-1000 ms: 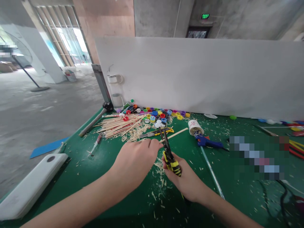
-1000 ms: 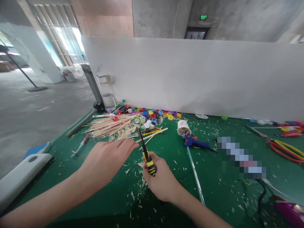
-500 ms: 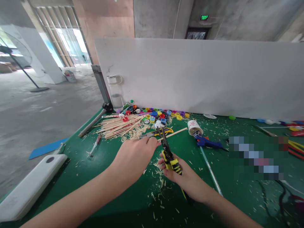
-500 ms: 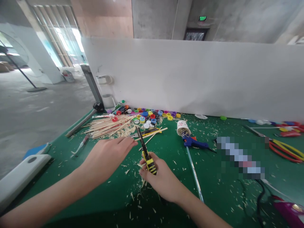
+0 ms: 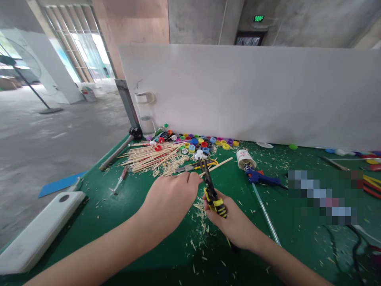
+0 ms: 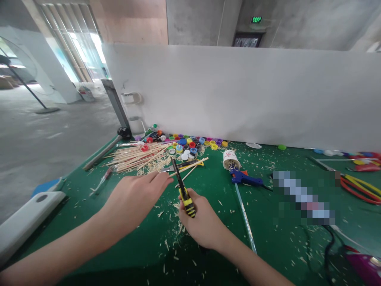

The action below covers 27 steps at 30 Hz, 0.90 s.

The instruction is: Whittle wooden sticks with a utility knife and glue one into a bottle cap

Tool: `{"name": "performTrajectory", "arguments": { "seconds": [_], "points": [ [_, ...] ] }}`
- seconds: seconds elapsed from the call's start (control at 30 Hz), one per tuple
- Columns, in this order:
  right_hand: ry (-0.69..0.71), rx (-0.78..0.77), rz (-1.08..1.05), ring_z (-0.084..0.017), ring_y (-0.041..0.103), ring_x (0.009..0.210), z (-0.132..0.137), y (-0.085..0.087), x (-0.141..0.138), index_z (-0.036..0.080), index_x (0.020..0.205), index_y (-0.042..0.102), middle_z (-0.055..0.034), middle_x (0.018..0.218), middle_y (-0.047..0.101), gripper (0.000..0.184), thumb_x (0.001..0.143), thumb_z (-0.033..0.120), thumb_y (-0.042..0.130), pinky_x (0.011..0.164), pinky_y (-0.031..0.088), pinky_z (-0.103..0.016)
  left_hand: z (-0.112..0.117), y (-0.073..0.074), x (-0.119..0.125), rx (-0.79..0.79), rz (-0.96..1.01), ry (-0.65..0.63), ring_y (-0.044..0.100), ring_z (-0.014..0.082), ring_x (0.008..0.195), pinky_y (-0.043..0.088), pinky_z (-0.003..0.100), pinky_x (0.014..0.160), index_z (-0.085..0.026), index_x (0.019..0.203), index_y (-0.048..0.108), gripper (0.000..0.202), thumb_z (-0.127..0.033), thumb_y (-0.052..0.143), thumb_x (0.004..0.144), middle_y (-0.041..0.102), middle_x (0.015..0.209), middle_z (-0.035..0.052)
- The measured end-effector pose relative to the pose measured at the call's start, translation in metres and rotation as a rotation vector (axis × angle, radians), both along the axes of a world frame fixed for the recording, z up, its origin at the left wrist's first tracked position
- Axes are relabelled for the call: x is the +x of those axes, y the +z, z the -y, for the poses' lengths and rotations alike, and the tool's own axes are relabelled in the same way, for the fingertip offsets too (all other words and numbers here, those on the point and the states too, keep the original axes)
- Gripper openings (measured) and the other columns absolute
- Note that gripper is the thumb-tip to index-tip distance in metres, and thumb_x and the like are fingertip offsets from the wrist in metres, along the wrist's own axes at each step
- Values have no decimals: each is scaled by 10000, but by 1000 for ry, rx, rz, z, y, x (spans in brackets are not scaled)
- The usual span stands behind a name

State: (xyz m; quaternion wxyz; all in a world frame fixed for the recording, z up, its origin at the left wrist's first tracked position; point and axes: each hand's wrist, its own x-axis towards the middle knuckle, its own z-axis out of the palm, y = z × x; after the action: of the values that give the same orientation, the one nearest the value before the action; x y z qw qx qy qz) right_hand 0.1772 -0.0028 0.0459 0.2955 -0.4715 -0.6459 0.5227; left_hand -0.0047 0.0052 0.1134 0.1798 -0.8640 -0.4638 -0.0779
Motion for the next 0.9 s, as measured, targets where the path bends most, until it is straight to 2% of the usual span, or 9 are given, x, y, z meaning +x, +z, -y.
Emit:
{"name": "performTrajectory", "arguments": {
  "seconds": [0.13, 0.27, 0.37, 0.53, 0.63, 0.7, 0.9],
  "points": [
    [57, -117, -8, -191, 550, 857, -3, 8, 8, 206, 1012, 531, -53, 943, 577, 258, 826, 375, 588, 782, 441, -347, -1, 1, 0, -84, -22, 34, 652, 180, 606, 286, 259, 430, -176, 961, 634, 304, 7, 497, 760, 664, 781, 3],
    [40, -259, 125, -226, 548, 926, -5, 20, 19, 218, 1192, 527, -60, 1006, 595, 467, 775, 387, 652, 824, 422, -375, 0, 1, 1, -110, 3, 28, 663, 189, 643, 313, 262, 437, -191, 973, 634, 339, 10, 466, 758, 667, 799, 9],
    [26, -234, 155, -215, 545, 889, -1, 28, 21, 223, 1266, 508, -53, 994, 602, 523, 793, 403, 640, 798, 419, -365, 3, -1, 2, -88, 15, 14, 650, 191, 606, 306, 263, 419, -188, 931, 626, 328, 20, 481, 724, 653, 761, 2],
    [2, -176, 61, -237, 563, 925, 10, 30, 8, 214, 1268, 531, -79, 1028, 622, 533, 827, 511, 572, 799, 442, -368, 12, -5, 4, 1, 44, -5, 615, 187, 514, 286, 266, 381, -172, 850, 624, 287, 24, 527, 664, 639, 698, -4],
    [-19, -61, 58, -260, 563, 1015, 13, 26, 1, 217, 1313, 492, -98, 1143, 615, 597, 800, 493, 627, 864, 442, -386, 17, -5, 8, 50, 87, -21, 591, 169, 475, 274, 259, 362, -167, 866, 644, 281, 4, 552, 663, 641, 681, -10],
    [-40, -37, 76, -266, 567, 1026, 11, 22, 1, 208, 1305, 495, -103, 1170, 616, 629, 761, 462, 683, 883, 443, -393, 19, -5, 10, 69, 102, -21, 590, 166, 477, 269, 254, 358, -161, 870, 655, 300, 10, 554, 644, 637, 668, -11],
    [-51, -137, 110, -206, 574, 823, 3, 14, 5, 213, 1102, 578, -58, 962, 653, 442, 744, 442, 699, 754, 461, -347, 16, -1, 9, -31, 42, 30, 610, 170, 503, 268, 259, 361, -166, 938, 664, 344, 14, 530, 678, 670, 754, 3]
  ]
}}
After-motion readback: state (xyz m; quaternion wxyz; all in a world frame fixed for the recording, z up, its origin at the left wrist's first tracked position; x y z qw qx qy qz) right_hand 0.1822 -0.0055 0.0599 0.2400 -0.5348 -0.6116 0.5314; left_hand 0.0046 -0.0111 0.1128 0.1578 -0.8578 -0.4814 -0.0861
